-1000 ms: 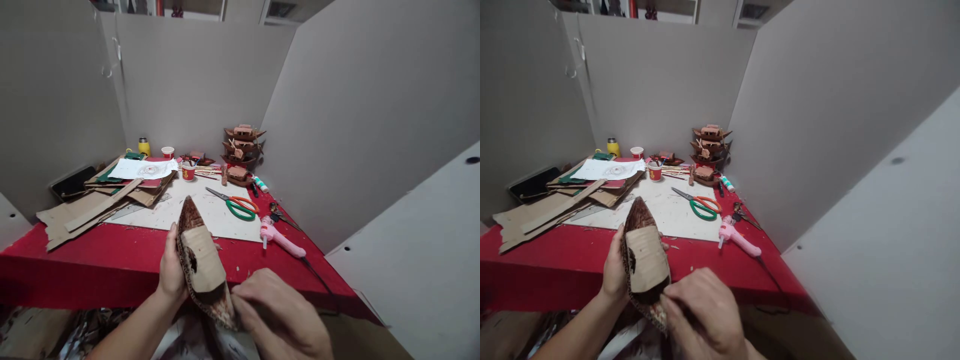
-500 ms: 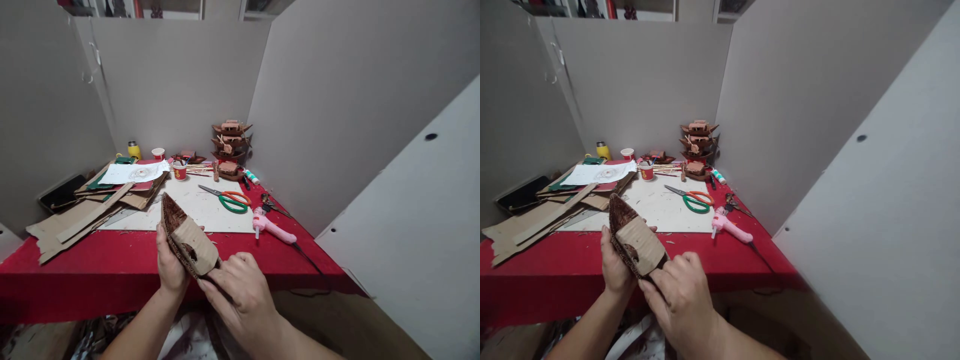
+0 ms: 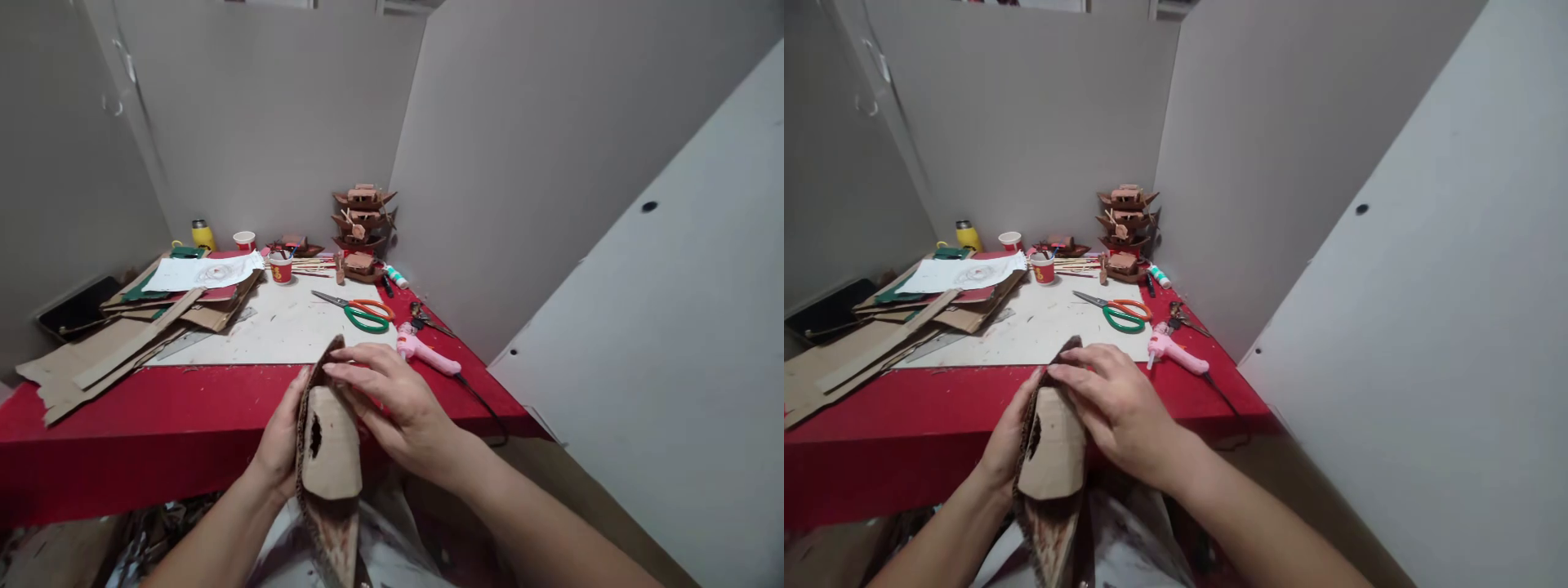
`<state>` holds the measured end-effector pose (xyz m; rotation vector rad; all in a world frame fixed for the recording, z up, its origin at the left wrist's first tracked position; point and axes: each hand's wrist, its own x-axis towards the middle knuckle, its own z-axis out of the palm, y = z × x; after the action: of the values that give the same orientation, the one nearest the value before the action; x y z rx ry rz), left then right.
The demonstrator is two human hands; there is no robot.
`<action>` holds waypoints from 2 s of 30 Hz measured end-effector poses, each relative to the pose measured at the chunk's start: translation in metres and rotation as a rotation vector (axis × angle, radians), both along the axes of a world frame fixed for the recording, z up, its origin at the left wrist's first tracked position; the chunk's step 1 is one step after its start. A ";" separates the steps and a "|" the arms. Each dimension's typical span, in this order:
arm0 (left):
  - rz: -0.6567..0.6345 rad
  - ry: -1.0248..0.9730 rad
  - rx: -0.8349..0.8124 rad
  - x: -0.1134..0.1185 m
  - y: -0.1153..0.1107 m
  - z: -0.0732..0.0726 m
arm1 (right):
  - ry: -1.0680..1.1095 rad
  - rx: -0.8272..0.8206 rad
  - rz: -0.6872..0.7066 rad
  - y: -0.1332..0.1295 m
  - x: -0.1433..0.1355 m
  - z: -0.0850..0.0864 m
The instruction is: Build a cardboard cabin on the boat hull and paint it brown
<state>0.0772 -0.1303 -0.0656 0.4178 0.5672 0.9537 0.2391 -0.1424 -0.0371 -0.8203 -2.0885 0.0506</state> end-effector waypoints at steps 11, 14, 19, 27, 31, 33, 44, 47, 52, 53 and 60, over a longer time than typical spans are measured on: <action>-0.533 0.112 -0.171 0.004 -0.018 -0.035 | -0.437 0.100 0.272 0.003 0.027 0.012; -0.566 0.113 -0.185 0.001 -0.021 -0.038 | -0.500 0.147 0.305 0.003 0.026 0.003; -0.488 -0.016 -0.039 -0.032 -0.028 -0.041 | -0.453 0.094 0.307 0.004 0.033 -0.015; -0.542 -0.030 0.100 -0.079 -0.040 -0.045 | -0.405 -0.160 0.336 -0.005 0.035 -0.047; -0.538 0.066 0.134 -0.077 -0.039 -0.045 | -0.385 -0.103 0.344 -0.008 0.030 -0.047; -0.536 0.128 0.153 -0.075 -0.037 -0.044 | -0.395 -0.027 0.309 -0.009 0.028 -0.044; -0.416 0.630 0.279 -0.078 -0.042 -0.042 | -0.419 -0.027 0.306 -0.015 0.022 -0.038; -0.394 0.676 0.303 -0.076 -0.046 -0.037 | -0.389 -0.135 0.310 -0.015 0.023 -0.040; -0.441 0.513 0.275 -0.070 -0.048 -0.027 | -0.388 -0.164 0.364 -0.021 0.024 -0.034; -0.449 0.486 0.272 -0.069 -0.048 -0.026 | -0.390 -0.160 0.385 -0.022 0.025 -0.032; -0.481 0.486 0.235 -0.069 -0.053 -0.030 | -0.336 -0.177 0.455 -0.027 0.025 -0.024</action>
<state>0.0084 -0.1832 -0.0959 0.9651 0.7506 0.4495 0.2643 -0.1690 -0.0609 -0.4603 -2.5852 0.3692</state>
